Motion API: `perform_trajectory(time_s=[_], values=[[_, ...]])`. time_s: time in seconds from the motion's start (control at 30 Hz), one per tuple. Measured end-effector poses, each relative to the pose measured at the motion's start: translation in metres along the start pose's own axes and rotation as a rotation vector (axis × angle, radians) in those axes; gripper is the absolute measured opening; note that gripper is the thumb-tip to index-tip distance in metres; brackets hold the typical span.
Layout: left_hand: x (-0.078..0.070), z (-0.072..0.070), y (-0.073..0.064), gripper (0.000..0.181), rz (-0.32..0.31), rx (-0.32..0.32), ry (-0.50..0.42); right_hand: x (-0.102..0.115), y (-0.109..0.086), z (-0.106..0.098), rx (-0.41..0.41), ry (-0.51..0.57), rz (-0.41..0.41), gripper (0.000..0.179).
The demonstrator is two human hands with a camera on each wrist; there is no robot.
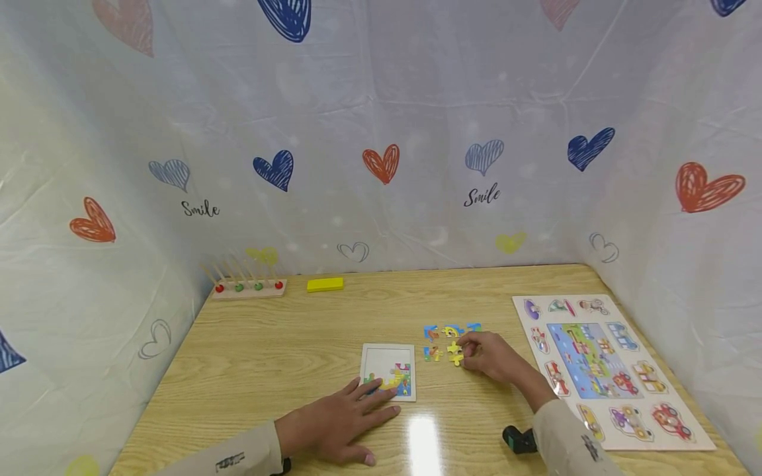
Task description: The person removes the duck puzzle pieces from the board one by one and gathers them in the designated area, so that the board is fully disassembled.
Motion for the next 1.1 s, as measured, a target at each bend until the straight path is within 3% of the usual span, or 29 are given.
perform_trajectory(time_s=[0.5,1.1], values=[[-0.0005,-0.0006,-0.001,0.075,-0.009,-0.009,0.005,-0.0076,0.0018,-0.0018,0.039,0.042,0.02,0.039],[-0.002,-0.0029,-0.0016,0.075,0.005,-0.021,0.004,-0.0056,0.0022,-0.0035,0.047,0.02,0.019,0.033]])
Point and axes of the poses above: each hand's wrist, its own y-axis towards the middle knuckle, its own z-axis out of the palm, x = y × z, the point moved 7 cm from there along y, towards the middle knuckle, and after that the axes turned 14 degrees about x, right-handed, at the moved point
